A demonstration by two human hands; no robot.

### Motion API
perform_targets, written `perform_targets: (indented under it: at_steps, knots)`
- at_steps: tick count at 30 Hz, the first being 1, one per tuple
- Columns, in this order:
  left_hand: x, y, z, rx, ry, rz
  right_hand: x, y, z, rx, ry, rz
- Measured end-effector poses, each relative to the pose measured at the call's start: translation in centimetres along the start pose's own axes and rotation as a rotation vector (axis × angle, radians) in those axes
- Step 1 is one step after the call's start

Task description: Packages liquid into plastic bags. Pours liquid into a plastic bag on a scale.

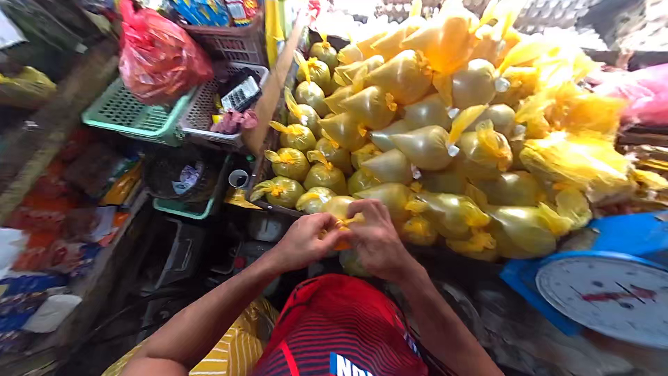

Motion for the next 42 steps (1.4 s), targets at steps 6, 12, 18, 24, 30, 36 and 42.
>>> perform_targets:
  at_steps: [6, 12, 18, 24, 30, 36, 42]
  knots:
    - [-0.4, 1.2, 1.2, 0.176, 0.059, 0.19, 0.4, 1.2, 2.2, 0.155, 0.487, 0.028]
    - [-0.3, 0.3, -1.4, -0.157, -0.303, 0.014, 4.0, -0.4, 4.5, 0.228, 0.24, 0.0]
    - [-2.7, 1.3, -2.8, -0.15, 0.295, 0.262, 5.7, -0.6, 4.5, 0.241, 0.285, 0.122]
    - [-4.8, 1.2, -3.1, -0.182, 0.381, 0.403, 4.0, 2.0, 1.4, 0.059, 0.375, 0.108]
    - [-2.6, 1.2, -2.5, -0.096, -0.409, 0.282, 5.2, 5.2, 5.4, 0.25, 0.803, 0.186]
    - [-0.9, 3.4, -5.3, -0.256, -0.814, 0.423, 3.6, 4.0, 7.6, 0.191, 0.255, -0.008]
    - [0.3, 5.4, -6.8, -0.469, -0.693, 0.257, 6.2, 1.6, 9.5, 0.262, 0.211, 0.225]
Point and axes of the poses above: each hand's wrist, its own y-axis towards the middle knuckle, its own x-axis out of the palm, z = x × y, the point moved 7 cm from there along y, towards the middle knuckle, and after that the axes turned 2 degrees about -x, right-handed, at the moved point
